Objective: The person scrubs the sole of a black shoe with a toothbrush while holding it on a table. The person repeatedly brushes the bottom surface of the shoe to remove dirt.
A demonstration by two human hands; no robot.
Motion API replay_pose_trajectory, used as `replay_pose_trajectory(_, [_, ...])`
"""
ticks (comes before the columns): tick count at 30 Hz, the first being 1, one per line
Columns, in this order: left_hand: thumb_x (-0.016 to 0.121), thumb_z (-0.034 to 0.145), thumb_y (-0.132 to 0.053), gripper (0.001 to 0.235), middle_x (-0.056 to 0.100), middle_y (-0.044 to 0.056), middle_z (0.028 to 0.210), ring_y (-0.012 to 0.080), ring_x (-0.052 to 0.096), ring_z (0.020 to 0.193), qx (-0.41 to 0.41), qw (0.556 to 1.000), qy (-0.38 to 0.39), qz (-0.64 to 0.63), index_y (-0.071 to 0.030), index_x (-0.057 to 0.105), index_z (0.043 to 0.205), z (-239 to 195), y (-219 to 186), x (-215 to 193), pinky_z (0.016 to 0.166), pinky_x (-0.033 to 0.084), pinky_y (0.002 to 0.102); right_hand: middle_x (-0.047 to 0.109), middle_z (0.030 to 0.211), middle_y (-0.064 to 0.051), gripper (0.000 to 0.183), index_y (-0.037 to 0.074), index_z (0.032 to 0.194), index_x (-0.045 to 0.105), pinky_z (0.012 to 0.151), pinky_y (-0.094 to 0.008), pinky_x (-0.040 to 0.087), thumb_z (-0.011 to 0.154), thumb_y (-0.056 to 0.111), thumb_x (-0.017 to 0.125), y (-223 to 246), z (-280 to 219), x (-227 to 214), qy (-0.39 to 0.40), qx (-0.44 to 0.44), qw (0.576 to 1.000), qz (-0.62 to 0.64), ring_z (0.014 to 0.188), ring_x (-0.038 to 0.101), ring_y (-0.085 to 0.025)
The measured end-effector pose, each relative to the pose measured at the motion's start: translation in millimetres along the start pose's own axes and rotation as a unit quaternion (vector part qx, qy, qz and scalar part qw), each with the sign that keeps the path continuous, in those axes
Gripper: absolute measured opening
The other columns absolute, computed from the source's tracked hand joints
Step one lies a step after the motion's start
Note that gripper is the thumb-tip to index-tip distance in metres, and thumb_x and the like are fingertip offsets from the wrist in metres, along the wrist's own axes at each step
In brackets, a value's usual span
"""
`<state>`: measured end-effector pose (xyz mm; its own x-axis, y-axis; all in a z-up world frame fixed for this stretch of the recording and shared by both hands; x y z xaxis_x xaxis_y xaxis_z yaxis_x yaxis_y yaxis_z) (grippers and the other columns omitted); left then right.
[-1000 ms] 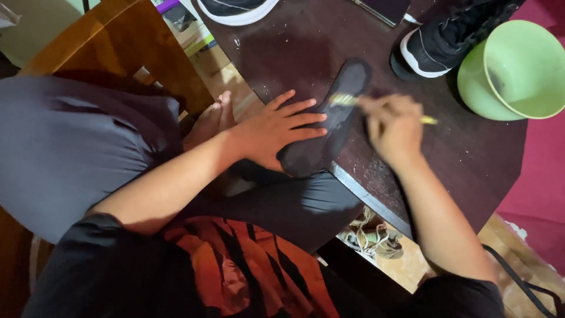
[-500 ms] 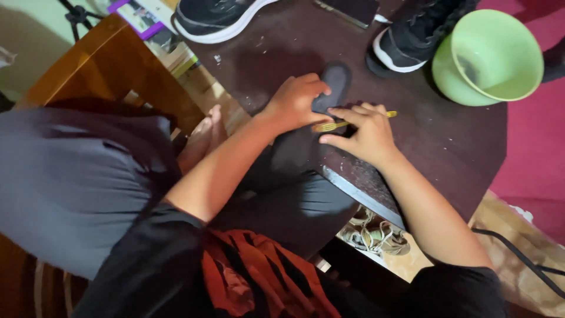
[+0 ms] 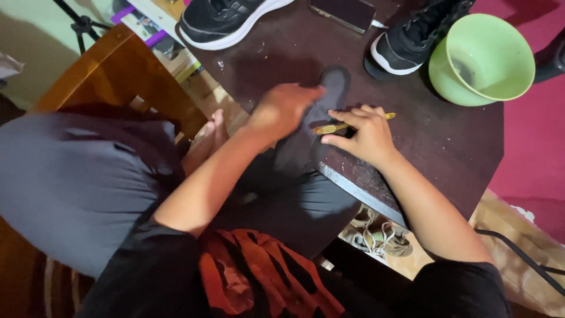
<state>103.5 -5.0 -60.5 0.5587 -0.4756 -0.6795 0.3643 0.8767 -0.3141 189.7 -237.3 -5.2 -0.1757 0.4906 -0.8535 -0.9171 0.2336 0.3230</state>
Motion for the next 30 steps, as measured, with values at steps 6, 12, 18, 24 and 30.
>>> replay_pose_trajectory(6, [0.045,0.103,-0.055,0.052,0.055,-0.005,0.153,0.0284,0.033,0.151,-0.106,0.941,0.288,0.140,-0.025,0.062,0.143,32,-15,-54,0.115,0.016,0.078,0.060,0.069,-0.002,0.054,0.023,0.119,0.078,0.078,-0.038,0.041,0.079,0.057,0.086,6,1,-4,0.000,0.001,1.000,0.002,0.073,0.061,-0.025])
replay_pose_trajectory(12, [0.068,0.083,-0.064,0.040,0.076,-0.009,0.100,0.0206,0.066,0.106,-0.181,0.975,0.089,0.096,-0.031,0.079,0.102,34,-1,-5,0.085,0.049,0.047,0.060,0.068,-0.002,0.053,0.024,0.119,0.078,0.076,-0.039,0.042,0.077,0.056,0.087,5,1,-4,0.002,0.007,1.000,-0.008,0.072,0.061,-0.025])
replay_pose_trajectory(18, [0.053,0.096,-0.037,0.028,0.072,-0.005,0.087,0.0285,0.068,0.096,-0.250,0.950,0.184,0.031,-0.030,0.075,0.081,54,15,11,0.079,0.048,0.051,0.059,0.067,-0.001,0.054,0.025,0.119,0.078,0.076,-0.040,0.042,0.076,0.057,0.087,2,0,-1,-0.004,0.012,1.000,-0.007,0.072,0.062,-0.025])
replay_pose_trajectory(24, [0.054,0.095,-0.029,0.027,0.061,0.006,0.061,0.0314,0.070,0.055,-0.105,0.971,-0.015,0.213,-0.012,0.059,0.075,42,90,51,0.044,0.053,0.044,0.059,0.067,-0.002,0.053,0.024,0.119,0.079,0.075,-0.040,0.042,0.078,0.057,0.086,-2,-2,2,-0.010,0.000,1.000,-0.005,0.071,0.062,-0.025])
replay_pose_trajectory(30, [0.069,0.081,-0.003,0.027,0.077,-0.004,0.111,0.0190,0.071,0.103,-0.076,0.989,-0.125,0.032,-0.026,0.084,0.079,46,53,-20,0.090,0.056,0.036,0.068,0.079,0.007,0.057,0.022,0.123,0.079,0.079,-0.034,0.039,0.081,0.061,0.080,-5,-4,6,0.015,0.003,0.998,-0.066,0.082,0.061,-0.018])
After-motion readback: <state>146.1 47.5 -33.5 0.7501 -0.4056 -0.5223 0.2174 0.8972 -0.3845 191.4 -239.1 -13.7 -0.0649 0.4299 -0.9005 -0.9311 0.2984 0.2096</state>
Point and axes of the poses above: each hand's wrist, its own z-axis towards the middle knuckle, its own x-axis out of the palm, y = z × x, the point moved 1 cm from there along z, towards the middle knuckle
